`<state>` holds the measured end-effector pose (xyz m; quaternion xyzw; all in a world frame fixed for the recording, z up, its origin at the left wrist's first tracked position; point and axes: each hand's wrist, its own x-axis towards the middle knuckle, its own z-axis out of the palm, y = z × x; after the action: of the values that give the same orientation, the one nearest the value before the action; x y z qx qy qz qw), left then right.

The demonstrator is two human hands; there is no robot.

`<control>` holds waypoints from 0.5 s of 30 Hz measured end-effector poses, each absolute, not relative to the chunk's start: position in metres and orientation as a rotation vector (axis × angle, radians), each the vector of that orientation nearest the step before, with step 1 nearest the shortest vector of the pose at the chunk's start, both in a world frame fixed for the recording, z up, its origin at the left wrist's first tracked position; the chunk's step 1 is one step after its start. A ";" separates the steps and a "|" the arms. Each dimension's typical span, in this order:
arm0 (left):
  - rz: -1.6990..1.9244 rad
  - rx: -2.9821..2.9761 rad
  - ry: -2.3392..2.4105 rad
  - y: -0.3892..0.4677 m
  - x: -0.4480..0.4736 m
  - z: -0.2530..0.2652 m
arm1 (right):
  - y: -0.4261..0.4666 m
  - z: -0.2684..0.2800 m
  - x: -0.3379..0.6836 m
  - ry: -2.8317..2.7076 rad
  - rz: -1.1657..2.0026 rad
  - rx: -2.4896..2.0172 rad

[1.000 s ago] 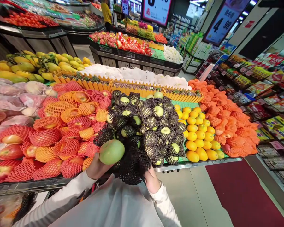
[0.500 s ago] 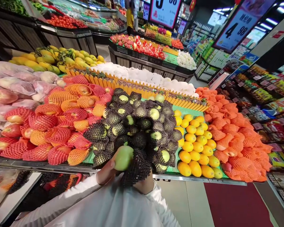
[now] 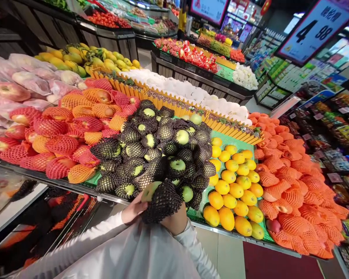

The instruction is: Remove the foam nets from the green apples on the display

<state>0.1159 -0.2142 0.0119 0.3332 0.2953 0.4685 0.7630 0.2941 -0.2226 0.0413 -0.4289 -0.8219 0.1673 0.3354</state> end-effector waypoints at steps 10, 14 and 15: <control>1.059 0.763 0.666 -0.225 0.110 0.026 | -0.198 0.053 0.300 -2.373 0.466 -0.875; 1.183 0.537 0.646 -0.232 0.111 0.015 | -0.194 0.063 0.307 -2.332 0.587 -0.880; 1.189 0.461 0.603 -0.234 0.112 0.012 | -0.194 0.066 0.308 -2.297 0.609 -0.897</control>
<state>0.1116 -0.2337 0.0117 0.2117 0.2770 0.5462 0.7616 0.3085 -0.1940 0.0656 -0.3371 -0.8638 0.2289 0.2964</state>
